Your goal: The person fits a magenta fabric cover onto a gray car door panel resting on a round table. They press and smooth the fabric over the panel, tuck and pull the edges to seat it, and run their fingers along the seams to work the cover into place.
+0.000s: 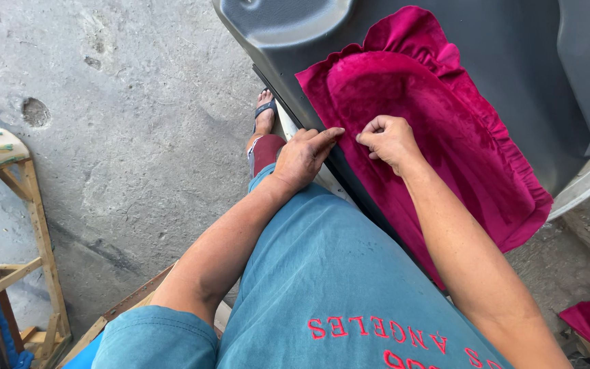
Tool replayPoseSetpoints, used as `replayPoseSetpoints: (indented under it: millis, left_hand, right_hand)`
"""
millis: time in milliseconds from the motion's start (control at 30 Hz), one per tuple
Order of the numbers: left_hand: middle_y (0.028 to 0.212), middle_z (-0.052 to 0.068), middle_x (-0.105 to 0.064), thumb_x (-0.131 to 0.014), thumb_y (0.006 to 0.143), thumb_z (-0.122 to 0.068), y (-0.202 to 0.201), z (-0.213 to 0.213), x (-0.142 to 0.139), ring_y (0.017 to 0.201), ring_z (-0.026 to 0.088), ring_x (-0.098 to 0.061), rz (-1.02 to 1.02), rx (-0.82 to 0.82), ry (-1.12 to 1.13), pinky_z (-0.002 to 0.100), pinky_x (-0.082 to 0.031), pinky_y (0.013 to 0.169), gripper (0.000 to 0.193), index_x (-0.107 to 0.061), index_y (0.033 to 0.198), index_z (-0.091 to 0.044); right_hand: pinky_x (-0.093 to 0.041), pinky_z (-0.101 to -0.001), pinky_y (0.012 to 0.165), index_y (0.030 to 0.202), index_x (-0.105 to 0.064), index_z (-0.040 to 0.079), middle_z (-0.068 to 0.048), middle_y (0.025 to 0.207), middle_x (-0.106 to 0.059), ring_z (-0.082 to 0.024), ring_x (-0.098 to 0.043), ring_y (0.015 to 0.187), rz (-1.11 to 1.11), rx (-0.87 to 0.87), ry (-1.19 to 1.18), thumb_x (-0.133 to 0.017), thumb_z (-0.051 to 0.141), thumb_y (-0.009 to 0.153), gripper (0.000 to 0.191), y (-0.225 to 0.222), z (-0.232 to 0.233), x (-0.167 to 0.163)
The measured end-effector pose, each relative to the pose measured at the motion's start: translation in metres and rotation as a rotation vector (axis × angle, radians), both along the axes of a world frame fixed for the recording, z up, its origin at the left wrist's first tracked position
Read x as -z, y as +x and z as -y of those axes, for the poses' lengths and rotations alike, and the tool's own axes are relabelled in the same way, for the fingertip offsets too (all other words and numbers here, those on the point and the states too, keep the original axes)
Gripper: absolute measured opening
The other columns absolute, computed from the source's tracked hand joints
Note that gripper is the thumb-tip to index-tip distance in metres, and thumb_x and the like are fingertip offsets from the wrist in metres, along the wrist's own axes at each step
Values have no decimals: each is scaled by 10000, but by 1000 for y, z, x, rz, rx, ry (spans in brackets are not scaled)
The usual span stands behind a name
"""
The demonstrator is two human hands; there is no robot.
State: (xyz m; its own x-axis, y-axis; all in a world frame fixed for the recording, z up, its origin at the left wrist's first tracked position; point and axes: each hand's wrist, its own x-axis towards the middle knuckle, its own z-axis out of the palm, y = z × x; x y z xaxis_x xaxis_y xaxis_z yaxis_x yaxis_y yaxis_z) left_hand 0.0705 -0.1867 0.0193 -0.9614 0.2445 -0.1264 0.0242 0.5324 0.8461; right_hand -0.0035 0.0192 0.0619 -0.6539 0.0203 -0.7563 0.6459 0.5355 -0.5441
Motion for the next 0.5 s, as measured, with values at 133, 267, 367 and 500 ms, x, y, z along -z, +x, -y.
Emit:
replayPoseSetpoints:
  millis: [133, 267, 367, 500]
  left_hand:
    - [845, 48, -619, -631, 1008, -233, 1, -2, 2, 867, 262, -629, 4, 10, 0, 415, -545, 741, 343, -654, 1348, -279]
    - [859, 45, -625, -620, 1009, -213, 1, -3, 1, 873, 267, -626, -16, 18, 15, 420, -545, 756, 356, -645, 1360, -270]
    - [868, 41, -636, -627, 1005, -216, 1, -3, -1, 892, 267, -636, -27, -3, 22, 421, -546, 757, 351, -650, 1350, -278]
    - [868, 55, -627, -631, 995, -204, 1, -2, -1, 887, 276, -627, -10, -2, 9, 426, -542, 761, 364, -648, 1353, -268]
  right_hand:
    - [-535, -275, 535, 841, -724, 35, -38, 747, -679, -109, -623, 638, -3, 18, 60, -799, 113, 844, 108, 3, 2, 1]
    - [-558, -259, 544, 848, -721, 42, -19, 777, -708, -87, -662, 670, -26, -8, 5, -735, 28, 780, 71, 4, -3, 2]
    - [-561, -268, 540, 870, -718, 66, -31, 761, -698, -95, -663, 657, -16, -14, 7, -738, 45, 794, 82, 3, -4, 0]
    - [-561, -256, 546, 826, -716, 52, -21, 750, -690, -91, -644, 642, 19, 3, 29, -793, 119, 831, 101, 0, 1, -5]
